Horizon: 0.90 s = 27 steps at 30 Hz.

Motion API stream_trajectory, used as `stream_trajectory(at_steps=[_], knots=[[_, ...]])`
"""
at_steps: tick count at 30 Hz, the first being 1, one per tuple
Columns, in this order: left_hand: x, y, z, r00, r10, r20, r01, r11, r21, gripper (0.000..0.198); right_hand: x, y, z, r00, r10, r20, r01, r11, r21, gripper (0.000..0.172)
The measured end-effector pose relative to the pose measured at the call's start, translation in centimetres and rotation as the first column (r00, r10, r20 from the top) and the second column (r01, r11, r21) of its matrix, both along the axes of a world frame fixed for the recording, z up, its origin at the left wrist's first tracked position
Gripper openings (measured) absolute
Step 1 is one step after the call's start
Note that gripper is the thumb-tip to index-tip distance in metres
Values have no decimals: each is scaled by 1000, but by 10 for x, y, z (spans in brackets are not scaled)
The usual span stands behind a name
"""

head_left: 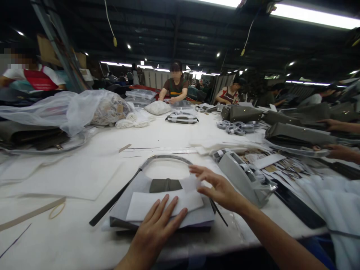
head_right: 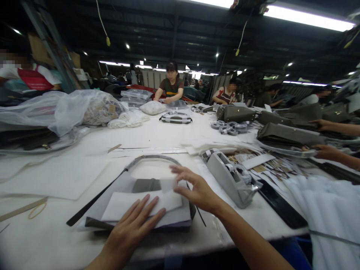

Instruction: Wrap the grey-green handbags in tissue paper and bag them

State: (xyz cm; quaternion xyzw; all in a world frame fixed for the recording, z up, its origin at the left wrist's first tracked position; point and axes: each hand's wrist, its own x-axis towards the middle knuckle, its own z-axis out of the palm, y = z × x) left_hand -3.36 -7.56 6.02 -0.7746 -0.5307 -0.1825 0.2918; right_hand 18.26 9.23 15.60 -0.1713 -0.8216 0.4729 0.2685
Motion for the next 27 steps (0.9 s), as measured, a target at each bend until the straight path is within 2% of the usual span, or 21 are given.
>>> stream_trajectory(at_steps=[2,3,4,5,7,8,10,13,17,22,25,27], knots=[[0,0,1,1000,-15,-7,15,1000,-2,50,4,-5,8,967,254,18,-245,949,-198,44],[1,-1,1,1000,-17,-11,17,1000,-4,51,4,-5,11,959,284,9,-271,926,-264,51],[1,-1,2,1000,-7,-10,7,1000,-10,51,1,-4,13,973,230,2,-221,935,-277,53],[2,-2,2,1000,10,-5,-10,1000,-17,52,-5,0,14,993,121,3,-117,966,-228,52],[3,-2,3,999,41,7,-41,999,-19,53,-23,13,9,994,-98,50,98,995,4,40],[4,-2,4,999,49,11,-49,999,-15,52,-34,22,5,983,-149,109,133,981,139,34],[4,-2,4,999,32,-2,-32,999,0,51,-55,39,-7,947,-133,292,41,953,299,31],[3,-1,3,1000,7,-15,-7,1000,20,51,-74,59,-22,864,-33,502,-132,948,290,48],[5,1,3,1000,26,16,-27,999,34,50,-76,72,-23,782,56,621,-254,938,235,62],[7,2,1,999,15,45,-17,998,55,50,-80,80,-19,717,38,696,-282,929,239,75],[5,4,-3,998,-4,63,-1,997,79,49,-93,82,-25,724,-3,690,-250,931,266,77],[1,7,-5,999,-15,50,10,995,101,48,-102,85,-31,743,-46,667,-204,934,292,71]])
